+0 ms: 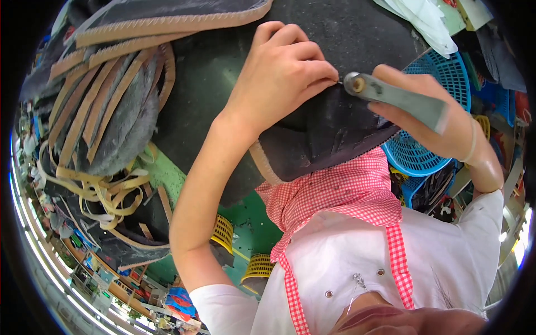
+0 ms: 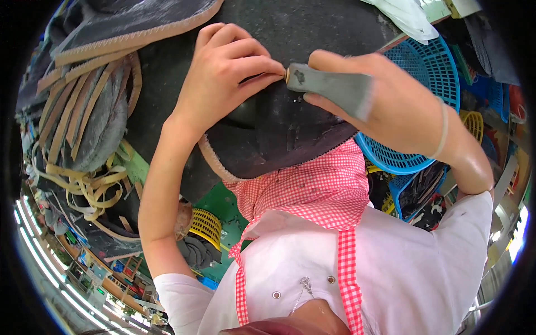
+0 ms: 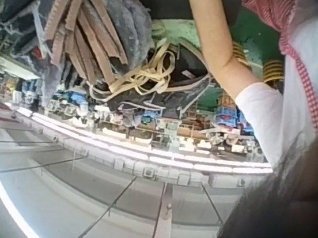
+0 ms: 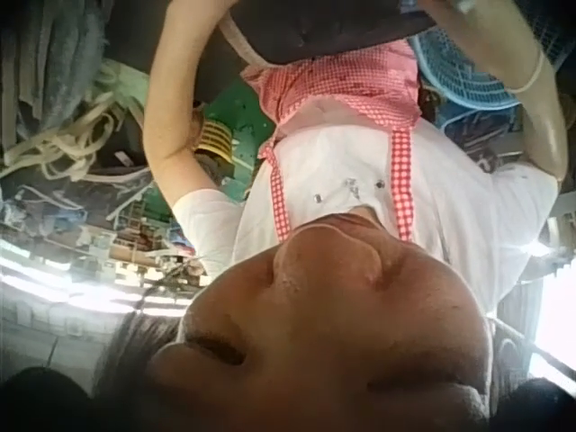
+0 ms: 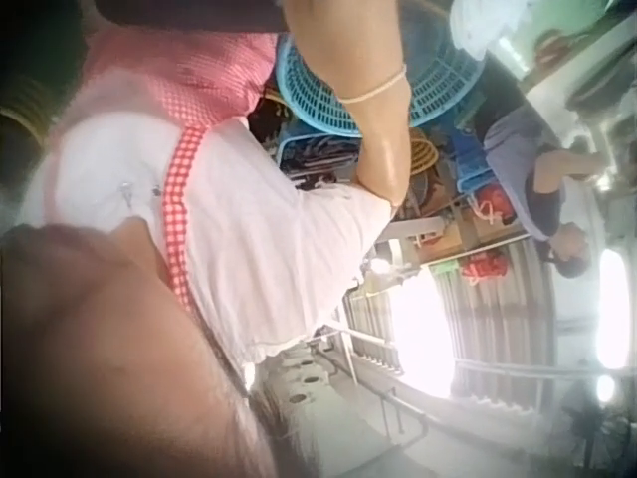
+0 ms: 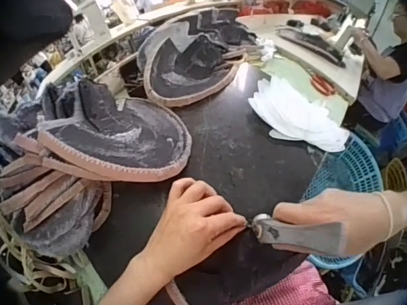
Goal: Hammering the edges of shoe upper components on a factory workbench.
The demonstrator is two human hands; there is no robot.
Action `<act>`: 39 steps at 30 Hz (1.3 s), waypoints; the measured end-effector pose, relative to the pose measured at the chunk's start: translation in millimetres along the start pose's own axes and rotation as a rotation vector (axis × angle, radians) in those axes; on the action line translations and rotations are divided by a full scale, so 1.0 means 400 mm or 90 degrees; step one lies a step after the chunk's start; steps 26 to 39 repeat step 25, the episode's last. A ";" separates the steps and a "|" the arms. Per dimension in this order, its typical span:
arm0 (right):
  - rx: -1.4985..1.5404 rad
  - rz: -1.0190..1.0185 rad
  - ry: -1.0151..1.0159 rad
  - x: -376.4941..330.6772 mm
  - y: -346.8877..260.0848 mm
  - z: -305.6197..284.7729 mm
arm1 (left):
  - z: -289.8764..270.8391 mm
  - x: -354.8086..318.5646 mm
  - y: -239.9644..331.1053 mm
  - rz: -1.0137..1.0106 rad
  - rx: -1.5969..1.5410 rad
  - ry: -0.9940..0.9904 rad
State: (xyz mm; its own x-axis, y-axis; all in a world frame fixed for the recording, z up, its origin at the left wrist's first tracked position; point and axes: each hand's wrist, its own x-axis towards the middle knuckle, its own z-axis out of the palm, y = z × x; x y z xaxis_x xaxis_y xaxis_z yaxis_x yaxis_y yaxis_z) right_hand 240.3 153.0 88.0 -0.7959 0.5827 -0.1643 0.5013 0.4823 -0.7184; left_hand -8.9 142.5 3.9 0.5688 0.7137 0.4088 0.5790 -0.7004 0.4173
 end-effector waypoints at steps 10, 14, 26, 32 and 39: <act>0.071 -0.070 -0.014 0.002 0.055 -0.017 | -0.036 0.002 -0.014 -0.027 -0.084 -0.071; 0.028 -0.077 0.158 0.019 0.025 -0.033 | -0.047 0.009 -0.008 0.026 -0.006 -0.097; -0.073 0.137 -0.229 0.038 0.017 0.000 | -0.035 -0.035 0.031 -0.184 -0.037 -0.039; -0.073 0.137 -0.229 0.038 0.017 0.000 | -0.035 -0.035 0.031 -0.184 -0.037 -0.039; -0.073 0.137 -0.229 0.038 0.017 0.000 | -0.035 -0.035 0.031 -0.184 -0.037 -0.039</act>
